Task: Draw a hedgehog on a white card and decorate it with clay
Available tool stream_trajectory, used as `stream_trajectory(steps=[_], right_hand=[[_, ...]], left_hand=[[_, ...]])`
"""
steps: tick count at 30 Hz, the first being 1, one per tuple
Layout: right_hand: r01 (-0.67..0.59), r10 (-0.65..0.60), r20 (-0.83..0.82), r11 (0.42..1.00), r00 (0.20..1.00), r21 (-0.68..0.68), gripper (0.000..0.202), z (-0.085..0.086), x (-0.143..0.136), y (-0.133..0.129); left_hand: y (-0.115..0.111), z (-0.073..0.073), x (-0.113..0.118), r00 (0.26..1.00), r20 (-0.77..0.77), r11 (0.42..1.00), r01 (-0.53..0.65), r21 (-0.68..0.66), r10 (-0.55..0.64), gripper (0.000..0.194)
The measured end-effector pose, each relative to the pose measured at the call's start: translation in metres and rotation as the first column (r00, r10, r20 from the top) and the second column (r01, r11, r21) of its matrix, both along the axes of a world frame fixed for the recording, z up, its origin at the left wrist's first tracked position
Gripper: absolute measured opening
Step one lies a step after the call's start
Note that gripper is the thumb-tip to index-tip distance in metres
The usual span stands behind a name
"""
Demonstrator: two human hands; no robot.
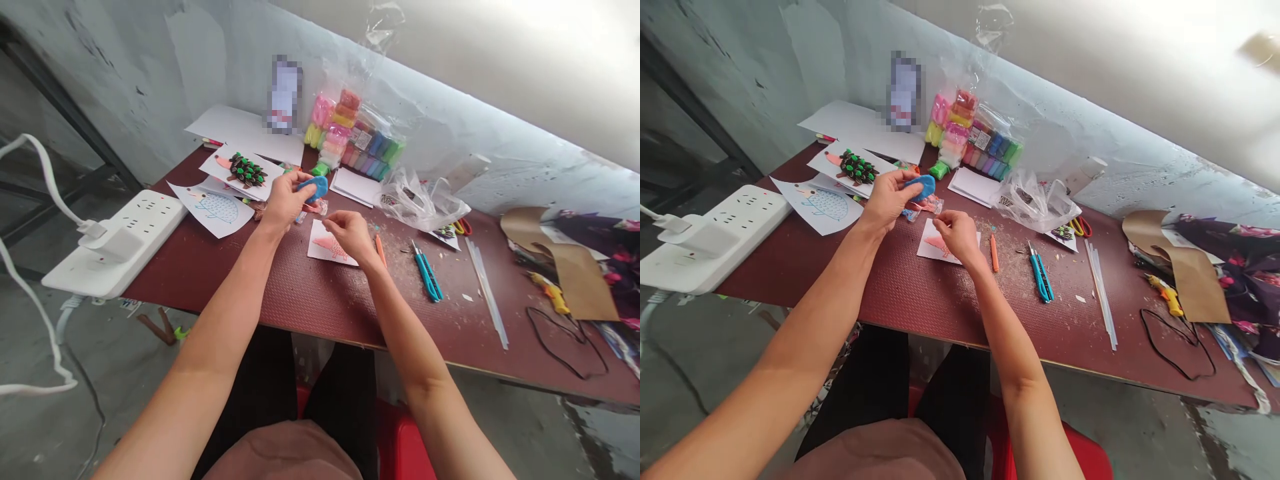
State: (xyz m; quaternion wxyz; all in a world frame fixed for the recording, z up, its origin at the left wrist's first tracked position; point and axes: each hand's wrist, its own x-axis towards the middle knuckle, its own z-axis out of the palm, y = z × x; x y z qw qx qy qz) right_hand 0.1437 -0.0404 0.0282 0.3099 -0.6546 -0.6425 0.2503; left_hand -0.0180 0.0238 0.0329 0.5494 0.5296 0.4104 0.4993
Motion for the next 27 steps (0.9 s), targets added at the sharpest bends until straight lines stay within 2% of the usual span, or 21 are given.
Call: stream_trajectory(steps=[4,7,10,12,15,18,21,22,27], right_hand=[[0.019,-0.016,0.197,1.000,0.980,-0.017,0.014,0.002,-0.027,0.024],[0.081,-0.048,0.333,0.993,0.942,-0.086,0.031,0.002,-0.040,0.038],[0.097,-0.054,0.342,0.989,0.938,-0.111,0.035,-0.001,-0.046,0.047],[0.097,-0.069,0.254,0.990,0.965,-0.100,0.028,-0.004,-0.045,0.051],[0.057,-0.058,-0.031,0.998,0.998,-0.032,0.018,-0.005,-0.036,0.052],[-0.009,0.009,-0.293,1.000,0.956,0.001,0.023,-0.001,-0.022,0.045],[-0.002,0.016,-0.377,0.999,0.926,0.037,0.028,0.004,-0.010,0.035],[0.017,0.001,-0.391,0.999,0.920,0.042,0.030,0.004,-0.008,0.032],[0.054,-0.020,-0.538,0.997,0.843,0.047,0.036,-0.002,-0.007,0.025]], left_hand=[[0.007,0.002,-0.009,0.992,0.037,0.993,-0.117,-0.006,0.117,0.034],[0.012,-0.001,-0.012,0.991,0.045,0.992,-0.126,-0.030,0.127,0.049],[0.014,-0.003,-0.012,0.990,0.083,0.991,-0.107,-0.075,0.113,0.050],[0.014,-0.003,-0.013,0.988,0.122,0.990,-0.085,-0.109,0.099,0.047],[0.013,-0.002,-0.012,0.984,0.150,0.990,-0.075,-0.117,0.092,0.031],[0.011,-0.003,-0.008,0.993,0.045,0.994,-0.106,-0.011,0.106,0.014],[0.008,-0.005,-0.003,0.993,-0.102,0.994,-0.054,0.096,0.063,0.004],[0.006,-0.005,-0.002,0.991,-0.134,0.995,-0.018,0.102,0.032,0.004],[-0.002,-0.001,0.000,0.980,-0.188,0.987,0.097,0.128,-0.072,0.032]])
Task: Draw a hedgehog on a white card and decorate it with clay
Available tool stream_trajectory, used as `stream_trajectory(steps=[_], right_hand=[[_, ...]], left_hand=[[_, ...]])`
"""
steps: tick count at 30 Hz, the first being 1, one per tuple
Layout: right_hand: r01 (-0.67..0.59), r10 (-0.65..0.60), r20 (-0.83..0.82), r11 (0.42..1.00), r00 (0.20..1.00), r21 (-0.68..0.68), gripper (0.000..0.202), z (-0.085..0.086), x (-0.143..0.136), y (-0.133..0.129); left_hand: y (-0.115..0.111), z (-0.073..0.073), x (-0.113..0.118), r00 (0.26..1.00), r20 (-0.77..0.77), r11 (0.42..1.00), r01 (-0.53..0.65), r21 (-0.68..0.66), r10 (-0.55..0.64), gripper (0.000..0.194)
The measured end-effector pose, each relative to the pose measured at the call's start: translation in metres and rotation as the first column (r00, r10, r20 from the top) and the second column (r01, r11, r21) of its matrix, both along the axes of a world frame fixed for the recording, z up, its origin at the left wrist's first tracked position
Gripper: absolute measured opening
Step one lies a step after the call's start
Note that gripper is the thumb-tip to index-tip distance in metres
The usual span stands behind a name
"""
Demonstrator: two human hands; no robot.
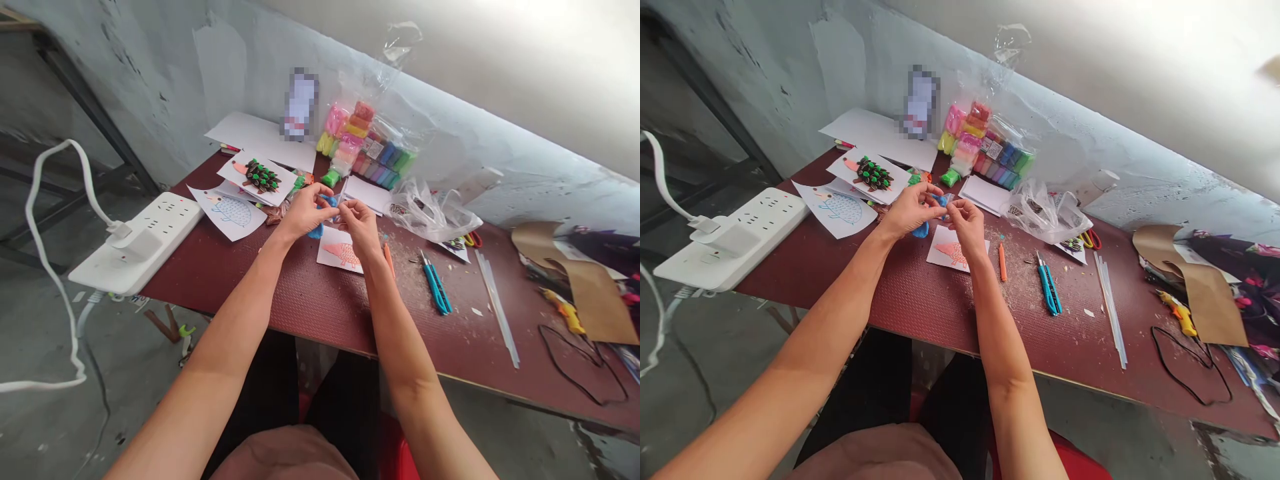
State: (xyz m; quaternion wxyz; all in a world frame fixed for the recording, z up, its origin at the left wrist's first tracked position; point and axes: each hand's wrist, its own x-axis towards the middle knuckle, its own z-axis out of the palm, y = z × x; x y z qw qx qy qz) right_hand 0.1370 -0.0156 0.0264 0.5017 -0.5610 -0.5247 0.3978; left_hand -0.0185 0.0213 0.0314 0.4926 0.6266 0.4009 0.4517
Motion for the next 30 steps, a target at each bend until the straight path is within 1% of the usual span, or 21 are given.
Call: stream_trajectory(steps=[3,8,12,14,16,18,20,23,25,27,28,30], right_hand=[[-0.029,0.029,-0.081,1.000,0.996,0.003,0.039,-0.005,-0.001,0.000],[-0.037,0.036,-0.104,0.999,0.994,-0.012,0.038,-0.005,-0.001,-0.001],[-0.022,0.020,-0.117,1.000,0.993,-0.015,0.039,-0.006,-0.001,-0.001],[-0.003,0.003,-0.089,1.000,0.996,-0.004,0.036,-0.009,-0.001,0.001],[0.051,-0.051,-0.005,0.999,0.999,0.018,0.030,-0.013,-0.002,0.002],[0.141,-0.145,0.119,0.989,0.982,0.043,0.024,-0.017,-0.003,0.004],[0.221,-0.233,0.248,0.972,0.940,0.073,0.022,-0.018,-0.005,0.004],[0.266,-0.310,0.401,0.950,0.862,0.163,0.020,-0.017,-0.010,0.001],[0.255,-0.347,0.476,0.934,0.808,0.249,0.013,-0.015,-0.012,-0.003],[0.201,-0.354,0.550,0.926,0.757,0.319,0.007,-0.014,-0.014,-0.007],[0.160,-0.344,0.588,0.926,0.732,0.343,0.009,-0.013,-0.014,-0.008],[0.072,-0.313,0.660,0.928,0.683,0.365,0.018,-0.013,-0.013,-0.011]], left_hand=[[-0.002,0.001,0.001,0.997,-0.071,0.999,0.014,0.050,-0.010,0.034],[0.000,-0.005,0.003,0.977,-0.198,0.988,-0.049,0.144,0.077,0.023],[0.006,-0.011,0.004,0.981,-0.175,0.984,-0.058,0.166,0.088,0.018],[0.008,-0.013,0.003,0.981,-0.162,0.983,-0.075,0.169,0.103,0.015],[0.010,-0.013,0.003,0.977,-0.166,0.979,-0.102,0.175,0.131,0.014],[0.010,-0.012,0.004,0.970,-0.180,0.974,-0.128,0.185,0.161,0.015],[0.008,-0.011,0.005,0.962,-0.201,0.970,-0.147,0.192,0.186,0.017],[0.005,-0.010,0.008,0.951,-0.232,0.967,-0.159,0.198,0.204,0.017],[0.002,-0.010,0.010,0.945,-0.253,0.965,-0.155,0.211,0.207,0.015],[0.001,-0.009,0.011,0.938,-0.273,0.962,-0.153,0.225,0.214,0.015],[0.001,-0.009,0.011,0.934,-0.282,0.961,-0.156,0.228,0.218,0.015],[0.001,-0.009,0.010,0.928,-0.294,0.960,-0.165,0.228,0.229,0.016]])
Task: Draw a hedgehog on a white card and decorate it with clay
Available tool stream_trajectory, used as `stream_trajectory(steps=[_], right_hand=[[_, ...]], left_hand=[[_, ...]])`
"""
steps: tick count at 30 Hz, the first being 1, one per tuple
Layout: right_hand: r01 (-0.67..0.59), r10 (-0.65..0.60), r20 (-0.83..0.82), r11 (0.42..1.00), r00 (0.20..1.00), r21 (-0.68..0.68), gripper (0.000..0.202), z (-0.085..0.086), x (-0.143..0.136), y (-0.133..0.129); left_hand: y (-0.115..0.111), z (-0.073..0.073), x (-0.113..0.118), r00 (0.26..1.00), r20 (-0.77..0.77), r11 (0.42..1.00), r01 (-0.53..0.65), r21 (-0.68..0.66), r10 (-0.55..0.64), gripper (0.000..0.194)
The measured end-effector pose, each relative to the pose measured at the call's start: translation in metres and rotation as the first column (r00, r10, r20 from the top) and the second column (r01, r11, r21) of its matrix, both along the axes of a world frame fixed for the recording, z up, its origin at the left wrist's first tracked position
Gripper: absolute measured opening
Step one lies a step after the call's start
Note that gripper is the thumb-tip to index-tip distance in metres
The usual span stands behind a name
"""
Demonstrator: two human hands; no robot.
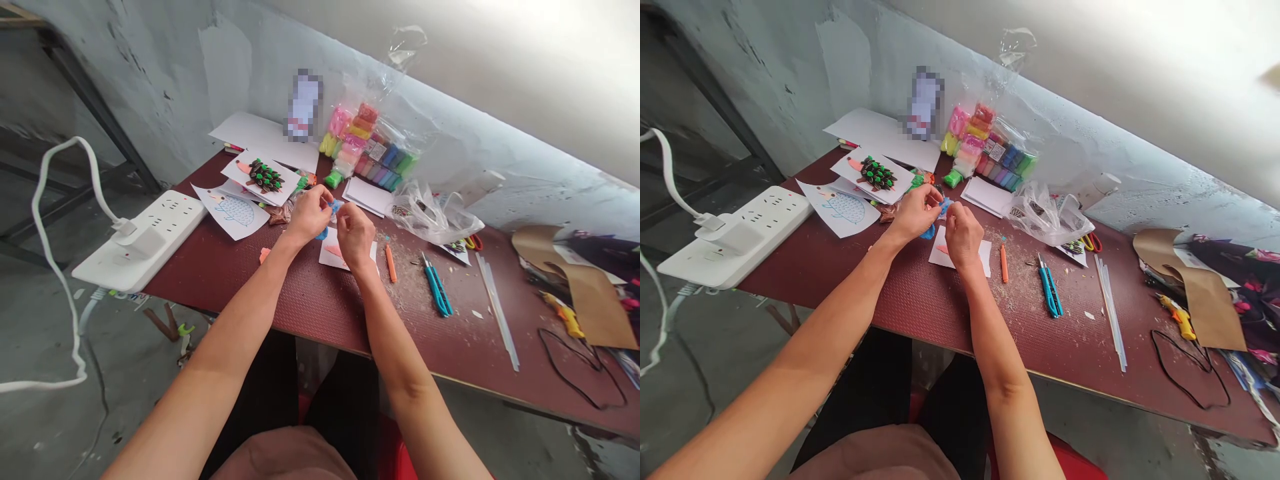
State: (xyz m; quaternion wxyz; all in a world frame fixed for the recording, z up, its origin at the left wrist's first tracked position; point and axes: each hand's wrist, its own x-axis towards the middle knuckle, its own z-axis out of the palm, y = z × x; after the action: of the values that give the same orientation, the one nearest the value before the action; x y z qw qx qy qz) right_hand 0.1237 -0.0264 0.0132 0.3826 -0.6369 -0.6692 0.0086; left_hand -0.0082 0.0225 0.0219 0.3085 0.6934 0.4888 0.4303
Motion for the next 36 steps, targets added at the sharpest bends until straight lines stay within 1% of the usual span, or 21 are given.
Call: stream_trajectory(steps=[2,4,6,8,10,13,15,16,18,20,22,24,27,29,31,33,36], right_hand=[[-0.030,0.031,0.080,0.999,0.996,-0.012,0.026,0.000,0.001,-0.002],[-0.030,0.035,0.136,0.999,0.990,-0.040,0.032,-0.001,0.001,-0.003],[-0.020,0.033,0.173,0.997,0.984,-0.075,0.038,-0.001,0.000,-0.004],[-0.017,0.037,0.182,0.994,0.983,-0.106,0.038,-0.002,-0.001,-0.003],[-0.011,0.030,0.152,0.992,0.988,-0.124,0.029,-0.004,-0.001,-0.002],[0.003,0.002,0.040,0.992,0.999,-0.124,0.015,-0.006,0.002,0.002],[0.010,-0.016,-0.050,0.993,0.999,-0.119,0.011,-0.007,0.005,0.005],[0.010,-0.021,-0.095,0.993,0.995,-0.117,0.010,-0.007,0.006,0.005],[0.003,-0.023,-0.184,0.994,0.983,-0.109,0.010,-0.007,0.008,0.006],[-0.021,-0.005,-0.270,0.995,0.963,-0.095,0.011,-0.007,0.008,0.005],[-0.054,0.024,-0.339,0.995,0.940,-0.079,0.012,-0.006,0.007,0.004],[-0.100,0.060,-0.378,0.991,0.924,-0.087,0.015,-0.006,0.007,0.004],[-0.149,0.082,-0.394,0.979,0.915,-0.141,0.024,-0.008,0.010,0.005],[-0.127,0.058,-0.389,0.980,0.919,-0.155,0.031,-0.010,0.014,0.007],[-0.071,0.017,-0.360,0.988,0.933,-0.136,0.035,-0.014,0.017,0.009],[-0.031,-0.002,-0.309,0.994,0.951,-0.100,0.034,-0.016,0.018,0.010],[-0.023,0.012,-0.239,0.999,0.971,-0.045,0.025,-0.016,0.015,0.009]], left_hand=[[0.001,0.000,0.000,1.000,-0.009,1.000,-0.007,-0.005,0.007,0.017],[0.001,-0.001,0.000,1.000,-0.004,1.000,0.005,-0.007,-0.005,0.017],[0.001,-0.002,0.000,1.000,0.011,1.000,0.026,0.001,-0.026,0.019],[0.001,-0.002,0.001,0.999,0.024,0.999,0.047,0.012,-0.047,0.020],[0.001,-0.002,0.001,0.997,0.030,0.997,0.073,0.015,-0.074,0.020],[0.002,0.000,0.000,0.989,0.055,0.991,0.136,-0.010,-0.135,0.018],[0.002,0.001,-0.004,0.985,0.072,0.988,0.155,-0.010,-0.154,0.026],[0.003,0.002,-0.006,0.987,0.070,0.989,0.146,0.009,-0.146,0.035],[0.003,0.001,-0.010,0.987,-0.036,0.986,0.158,0.051,-0.156,0.054],[0.002,-0.001,-0.013,0.969,-0.179,0.982,0.182,0.057,-0.169,0.060],[0.002,-0.004,-0.013,0.945,-0.296,0.986,0.162,0.045,-0.141,0.055],[0.002,-0.007,-0.011,0.925,-0.367,0.990,0.130,0.048,-0.104,0.049],[0.000,-0.009,-0.006,0.913,-0.401,0.989,0.124,0.084,-0.080,0.046],[-0.002,-0.008,-0.003,0.908,-0.410,0.985,0.138,0.101,-0.086,0.043],[-0.005,-0.007,-0.001,0.901,-0.423,0.983,0.152,0.105,-0.094,0.041],[-0.007,-0.007,0.000,0.897,-0.431,0.982,0.156,0.110,-0.094,0.041],[-0.007,-0.007,0.000,0.906,-0.415,0.983,0.148,0.113,-0.089,0.042]])
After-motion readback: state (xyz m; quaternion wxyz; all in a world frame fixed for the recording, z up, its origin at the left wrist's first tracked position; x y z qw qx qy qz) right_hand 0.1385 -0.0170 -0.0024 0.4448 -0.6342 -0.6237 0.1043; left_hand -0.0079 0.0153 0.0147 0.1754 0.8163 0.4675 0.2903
